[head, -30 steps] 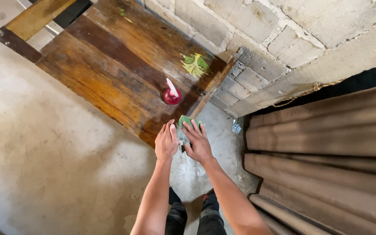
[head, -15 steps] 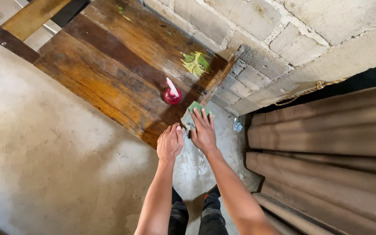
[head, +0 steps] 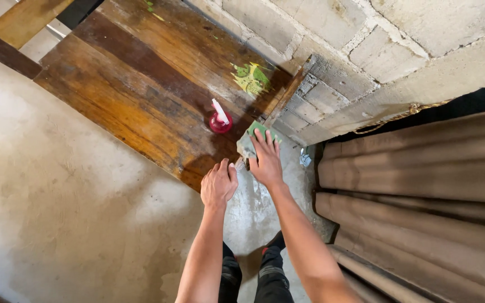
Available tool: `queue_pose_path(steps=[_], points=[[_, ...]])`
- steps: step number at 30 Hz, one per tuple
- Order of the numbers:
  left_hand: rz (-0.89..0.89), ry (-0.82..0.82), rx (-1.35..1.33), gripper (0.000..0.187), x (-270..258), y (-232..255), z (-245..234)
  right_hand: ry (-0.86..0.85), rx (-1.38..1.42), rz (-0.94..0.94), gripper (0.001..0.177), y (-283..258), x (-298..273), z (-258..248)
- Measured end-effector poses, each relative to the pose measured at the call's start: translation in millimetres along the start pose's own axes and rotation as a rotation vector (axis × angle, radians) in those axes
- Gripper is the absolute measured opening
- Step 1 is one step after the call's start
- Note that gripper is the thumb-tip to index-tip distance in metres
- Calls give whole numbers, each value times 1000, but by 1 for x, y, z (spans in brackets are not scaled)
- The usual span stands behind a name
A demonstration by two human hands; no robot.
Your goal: Sanding the edges and surface of a wooden table with sandpaper.
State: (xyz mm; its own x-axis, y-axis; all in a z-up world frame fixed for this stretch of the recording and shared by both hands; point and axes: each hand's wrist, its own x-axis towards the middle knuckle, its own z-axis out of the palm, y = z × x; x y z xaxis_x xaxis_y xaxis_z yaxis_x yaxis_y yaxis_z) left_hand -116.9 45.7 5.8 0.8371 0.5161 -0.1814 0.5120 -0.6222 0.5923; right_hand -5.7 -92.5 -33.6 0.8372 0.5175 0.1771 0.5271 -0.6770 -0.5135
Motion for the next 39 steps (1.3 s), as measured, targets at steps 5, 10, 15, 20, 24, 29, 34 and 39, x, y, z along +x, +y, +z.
queue_pose_path(steps=[5,10,15,20,24,29,34,39], points=[[-1,-7,-4,45,3,-3,4,-11,35,149,66,4,7,-4],[-10,-34,0,45,0,-1,1,32,-77,262,61,16,48,2],[-19,-21,-2,44,1,1,0,-19,-180,98,59,13,43,9],[-14,-17,-25,43,-2,2,-3,-13,-46,63,61,11,17,1],[-23,-52,-20,41,-1,5,-6,73,37,136,60,25,34,5],[-13,-30,-44,43,-1,0,-1,104,-66,112,51,17,55,15],[-29,-54,-50,45,-1,2,-3,51,-17,-5,52,-6,12,9],[-48,-61,-55,45,-2,6,-8,41,-27,25,62,-10,1,6]])
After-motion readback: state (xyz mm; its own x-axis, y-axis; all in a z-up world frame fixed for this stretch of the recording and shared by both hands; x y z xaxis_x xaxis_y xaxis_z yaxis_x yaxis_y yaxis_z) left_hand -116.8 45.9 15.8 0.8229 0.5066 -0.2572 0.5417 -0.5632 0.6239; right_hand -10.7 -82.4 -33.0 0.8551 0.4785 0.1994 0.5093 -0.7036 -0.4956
